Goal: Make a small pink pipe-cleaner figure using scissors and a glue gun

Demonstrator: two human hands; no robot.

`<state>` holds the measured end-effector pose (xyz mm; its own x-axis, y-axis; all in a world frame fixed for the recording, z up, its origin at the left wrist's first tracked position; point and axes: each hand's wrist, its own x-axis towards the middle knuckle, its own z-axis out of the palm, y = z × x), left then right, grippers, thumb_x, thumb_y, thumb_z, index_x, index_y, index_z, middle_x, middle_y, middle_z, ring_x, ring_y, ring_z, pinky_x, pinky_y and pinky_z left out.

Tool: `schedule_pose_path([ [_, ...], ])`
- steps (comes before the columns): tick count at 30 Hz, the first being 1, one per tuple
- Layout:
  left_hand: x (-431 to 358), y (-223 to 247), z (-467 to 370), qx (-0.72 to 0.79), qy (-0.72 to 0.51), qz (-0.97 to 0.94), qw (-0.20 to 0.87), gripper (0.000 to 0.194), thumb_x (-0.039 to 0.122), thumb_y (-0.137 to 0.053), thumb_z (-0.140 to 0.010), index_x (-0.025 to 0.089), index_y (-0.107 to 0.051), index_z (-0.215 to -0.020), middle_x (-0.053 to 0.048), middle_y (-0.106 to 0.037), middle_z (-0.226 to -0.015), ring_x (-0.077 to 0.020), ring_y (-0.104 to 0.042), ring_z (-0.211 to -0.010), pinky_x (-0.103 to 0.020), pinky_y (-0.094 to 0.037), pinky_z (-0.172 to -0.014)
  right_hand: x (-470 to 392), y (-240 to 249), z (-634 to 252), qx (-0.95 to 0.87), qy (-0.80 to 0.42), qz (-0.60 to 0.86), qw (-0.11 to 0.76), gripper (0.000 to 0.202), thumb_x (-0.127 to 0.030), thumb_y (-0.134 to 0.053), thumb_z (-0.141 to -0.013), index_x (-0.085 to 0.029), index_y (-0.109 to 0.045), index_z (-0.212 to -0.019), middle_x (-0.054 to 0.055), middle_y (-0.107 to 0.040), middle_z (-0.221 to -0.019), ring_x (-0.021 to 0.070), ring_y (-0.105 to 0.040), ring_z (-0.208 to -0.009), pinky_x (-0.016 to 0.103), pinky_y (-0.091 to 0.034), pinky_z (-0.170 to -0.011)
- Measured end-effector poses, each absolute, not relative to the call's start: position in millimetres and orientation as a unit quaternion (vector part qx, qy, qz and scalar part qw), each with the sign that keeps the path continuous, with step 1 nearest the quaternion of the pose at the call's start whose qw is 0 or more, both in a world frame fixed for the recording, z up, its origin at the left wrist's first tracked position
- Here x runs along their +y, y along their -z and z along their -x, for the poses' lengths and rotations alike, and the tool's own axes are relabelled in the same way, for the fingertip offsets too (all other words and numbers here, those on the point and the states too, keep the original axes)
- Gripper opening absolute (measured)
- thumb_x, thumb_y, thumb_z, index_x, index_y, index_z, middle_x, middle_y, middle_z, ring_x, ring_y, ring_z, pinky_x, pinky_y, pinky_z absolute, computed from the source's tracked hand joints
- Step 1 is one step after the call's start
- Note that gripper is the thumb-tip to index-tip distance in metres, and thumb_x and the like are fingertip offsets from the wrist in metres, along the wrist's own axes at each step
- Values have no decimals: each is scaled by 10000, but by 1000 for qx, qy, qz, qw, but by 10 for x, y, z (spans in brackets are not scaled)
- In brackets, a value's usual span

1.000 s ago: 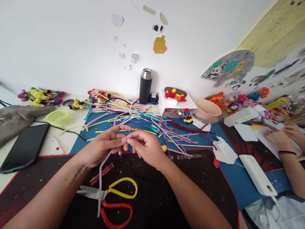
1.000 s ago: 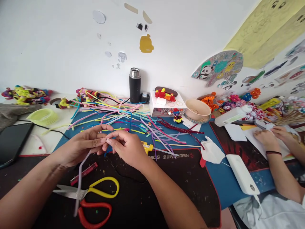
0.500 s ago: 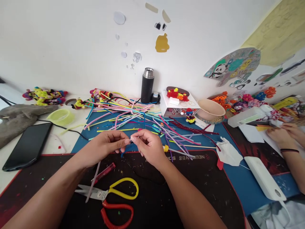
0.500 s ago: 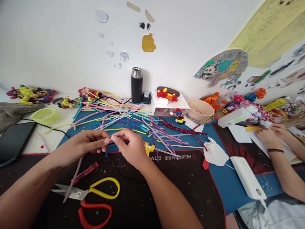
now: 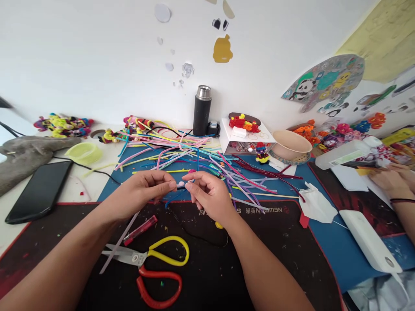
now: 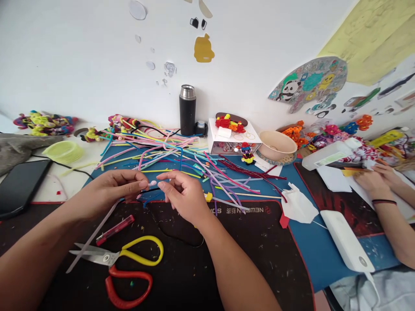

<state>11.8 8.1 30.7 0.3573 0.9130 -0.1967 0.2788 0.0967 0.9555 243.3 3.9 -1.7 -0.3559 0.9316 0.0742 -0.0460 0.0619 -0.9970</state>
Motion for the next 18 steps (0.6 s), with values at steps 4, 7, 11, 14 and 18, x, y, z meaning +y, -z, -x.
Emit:
schedule_pose_path([
  [4,70,-325,-146,478,-285,-618,556,443,637,-787,-891,200,-783,-821,18,-561,-660,-129,-464,-589,-242,-373,-547,17,17,-2412,-596,-579,369,416,255,-425,-731,-999,-211,-772,-1132,-68,-626,-649,84,-513,-448,231,-399,-472],
  [7,69,-337,-159,478,-283,-623,551,438,634,-784,-891,200,-792,-827,12,-569,-669,-133,-469,-596,-244,-386,-551,14,10,-2404,-595,-582,376,409,266,-452,-729,-999,-208,-771,-1096,-64,-631,-648,85,-520,-453,230,-402,-474],
  [11,68,-347,-155,480,-273,-632,544,440,641,-781,-892,204,-798,-846,7,-579,-681,-138,-472,-601,-248,-397,-554,24,20,-2407,-589,-595,376,397,288,-460,-731,-996,-198,-769,-1109,-59,-645,-653,86,-526,-452,229,-402,-470],
  [14,67,-349,-144,479,-273,-639,537,440,643,-786,-887,206,-794,-843,3,-590,-705,-142,-483,-620,-250,-411,-570,28,34,-2409,-587,-610,364,389,299,-466,-731,-1003,-194,-771,-1120,-56,-652,-655,86,-529,-458,227,-406,-473],
  [18,65,-342,-125,480,-264,-644,533,437,640,-769,-911,208,-794,-851,6,-584,-712,-137,-471,-627,-246,-399,-575,26,37,-2405,-583,-614,361,392,289,-465,-747,-990,-189,-765,-1074,-59,-641,-636,86,-525,-457,227,-413,-478],
])
